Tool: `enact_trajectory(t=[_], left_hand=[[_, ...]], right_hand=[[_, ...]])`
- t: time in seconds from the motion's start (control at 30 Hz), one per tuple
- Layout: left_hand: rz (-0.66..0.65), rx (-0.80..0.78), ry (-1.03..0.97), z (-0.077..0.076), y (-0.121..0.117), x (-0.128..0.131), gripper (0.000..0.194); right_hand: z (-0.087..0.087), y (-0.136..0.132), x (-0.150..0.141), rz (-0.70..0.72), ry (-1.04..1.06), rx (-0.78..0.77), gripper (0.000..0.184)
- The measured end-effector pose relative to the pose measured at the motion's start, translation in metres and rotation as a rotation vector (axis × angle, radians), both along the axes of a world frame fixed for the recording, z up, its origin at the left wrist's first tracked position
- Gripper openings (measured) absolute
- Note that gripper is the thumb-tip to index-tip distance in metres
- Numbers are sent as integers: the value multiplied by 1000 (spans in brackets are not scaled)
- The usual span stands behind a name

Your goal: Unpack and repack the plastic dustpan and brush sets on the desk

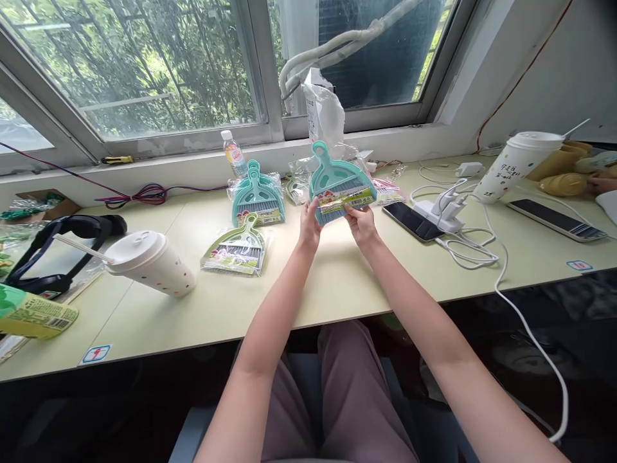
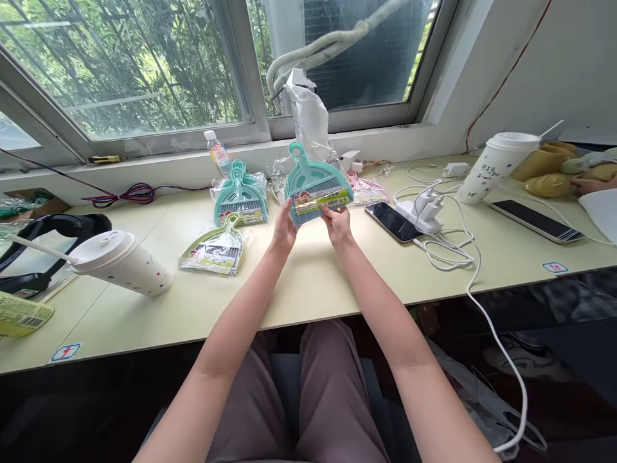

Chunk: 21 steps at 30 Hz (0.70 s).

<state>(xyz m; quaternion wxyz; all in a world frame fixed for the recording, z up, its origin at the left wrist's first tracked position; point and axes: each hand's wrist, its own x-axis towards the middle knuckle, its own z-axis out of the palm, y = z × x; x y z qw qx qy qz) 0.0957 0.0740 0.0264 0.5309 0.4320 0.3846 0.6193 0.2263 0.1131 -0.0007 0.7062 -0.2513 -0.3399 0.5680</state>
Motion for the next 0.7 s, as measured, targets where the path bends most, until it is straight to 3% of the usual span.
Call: enact_trajectory(t=[0.13, 0.3, 0.5, 0.7], left_hand=[[-19, 9, 52, -17, 5, 14, 43], [-25, -61, 142, -21, 11, 10, 14], [-177, -153, 315, -20, 7, 3, 11], [-463, -116, 318, -8, 1, -8, 22]], right_hand=[[-4, 8, 4, -38, -6, -57, 35], [-6, 17, 16, -82, -12, -81, 31], [-11, 20, 18, -71, -27, -80, 36], [-12, 18, 18, -136, 17, -110, 29]])
